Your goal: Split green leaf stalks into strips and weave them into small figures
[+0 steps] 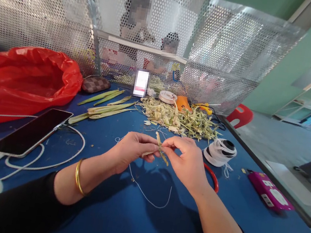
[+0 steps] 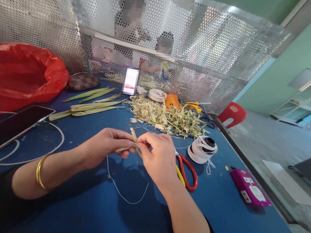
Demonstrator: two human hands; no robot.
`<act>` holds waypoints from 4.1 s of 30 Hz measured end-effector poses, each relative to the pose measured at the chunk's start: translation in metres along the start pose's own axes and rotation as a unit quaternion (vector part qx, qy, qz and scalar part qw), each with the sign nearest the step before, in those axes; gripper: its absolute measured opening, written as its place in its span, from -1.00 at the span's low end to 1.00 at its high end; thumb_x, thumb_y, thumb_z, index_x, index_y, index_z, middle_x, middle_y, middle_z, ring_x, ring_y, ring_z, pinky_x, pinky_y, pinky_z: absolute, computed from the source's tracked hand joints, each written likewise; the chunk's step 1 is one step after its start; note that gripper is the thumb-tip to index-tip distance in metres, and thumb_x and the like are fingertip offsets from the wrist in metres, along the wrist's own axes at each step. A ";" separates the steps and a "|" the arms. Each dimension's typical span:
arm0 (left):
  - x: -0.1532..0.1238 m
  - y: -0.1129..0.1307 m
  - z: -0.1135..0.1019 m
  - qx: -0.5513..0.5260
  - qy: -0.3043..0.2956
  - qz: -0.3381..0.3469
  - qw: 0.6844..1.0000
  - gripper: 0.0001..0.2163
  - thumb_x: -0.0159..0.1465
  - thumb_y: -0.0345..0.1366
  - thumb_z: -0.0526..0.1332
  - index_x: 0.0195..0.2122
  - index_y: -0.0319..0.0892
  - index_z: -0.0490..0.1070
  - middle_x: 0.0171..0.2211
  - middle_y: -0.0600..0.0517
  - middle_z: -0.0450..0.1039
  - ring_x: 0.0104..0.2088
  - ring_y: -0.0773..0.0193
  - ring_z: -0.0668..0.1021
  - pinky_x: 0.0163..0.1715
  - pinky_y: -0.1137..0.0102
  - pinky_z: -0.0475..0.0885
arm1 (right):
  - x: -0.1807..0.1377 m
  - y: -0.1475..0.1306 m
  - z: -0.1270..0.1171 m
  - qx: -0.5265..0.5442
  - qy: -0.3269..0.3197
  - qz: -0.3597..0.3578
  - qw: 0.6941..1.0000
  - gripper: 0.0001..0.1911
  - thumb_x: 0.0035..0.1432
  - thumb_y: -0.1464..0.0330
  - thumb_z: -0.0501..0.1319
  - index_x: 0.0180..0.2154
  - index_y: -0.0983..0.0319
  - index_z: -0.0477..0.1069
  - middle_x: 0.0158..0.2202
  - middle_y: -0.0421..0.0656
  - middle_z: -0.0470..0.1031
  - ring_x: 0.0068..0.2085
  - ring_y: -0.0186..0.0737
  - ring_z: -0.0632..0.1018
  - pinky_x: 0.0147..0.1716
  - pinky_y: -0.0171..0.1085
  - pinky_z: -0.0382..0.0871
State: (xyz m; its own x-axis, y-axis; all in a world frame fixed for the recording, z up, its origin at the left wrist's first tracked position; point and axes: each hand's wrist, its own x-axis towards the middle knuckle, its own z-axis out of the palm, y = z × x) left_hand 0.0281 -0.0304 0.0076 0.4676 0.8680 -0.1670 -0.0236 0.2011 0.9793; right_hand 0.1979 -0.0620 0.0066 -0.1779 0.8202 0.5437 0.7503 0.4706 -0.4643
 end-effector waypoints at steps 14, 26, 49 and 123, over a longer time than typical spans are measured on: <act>0.003 0.003 -0.006 -0.160 0.040 -0.068 0.984 -0.95 0.07 -0.42 0.28 -0.47 -0.29 0.52 -0.47 0.01 0.49 -0.53 0.45 0.45 -0.49 0.53 0.44 | 0.007 0.010 -0.006 -0.157 0.060 -0.284 0.944 -0.80 0.19 0.54 0.11 -0.27 0.20 0.47 -0.33 -0.16 0.53 -0.32 -0.30 0.48 -0.17 -0.23 0.27; -0.002 0.005 0.002 -0.042 0.028 0.009 0.999 -0.87 0.05 -0.30 0.32 -0.48 -0.28 0.53 -0.59 0.07 0.42 -0.61 0.46 0.42 -0.52 0.51 0.39 | 0.000 0.000 0.000 -0.043 0.090 -0.187 0.977 -0.88 0.13 0.49 0.19 -0.37 0.18 0.45 -0.37 -0.19 0.47 -0.31 -0.27 0.48 -0.18 -0.18 0.25; -0.004 0.003 0.001 0.000 -0.008 0.041 0.999 -0.87 0.01 -0.28 0.34 -0.40 -0.16 0.58 -0.45 0.04 0.53 -0.40 0.33 0.48 -0.31 0.43 0.35 | 0.000 -0.004 0.006 0.197 0.055 0.084 0.975 -0.92 0.12 0.40 0.16 -0.44 0.21 0.32 -0.50 -0.24 0.37 -0.47 -0.33 0.38 -0.44 -0.34 0.29; 0.001 0.002 0.000 -0.183 -0.014 -0.048 0.982 -0.93 -0.03 -0.41 0.33 -0.53 -0.23 0.45 -0.57 0.10 0.43 -0.47 0.39 0.48 -0.30 0.47 0.42 | 0.002 0.013 -0.003 0.054 0.016 -0.175 0.983 -0.82 0.22 0.49 0.11 -0.21 0.19 0.45 -0.28 -0.14 0.48 -0.28 -0.30 0.50 -0.29 -0.31 0.41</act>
State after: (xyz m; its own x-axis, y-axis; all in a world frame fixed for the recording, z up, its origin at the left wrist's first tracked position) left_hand 0.0288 -0.0295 0.0090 0.5069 0.8254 -0.2485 -0.2911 0.4353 0.8519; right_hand 0.2095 -0.0550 0.0043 -0.3915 0.5930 0.7036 0.5752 0.7546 -0.3159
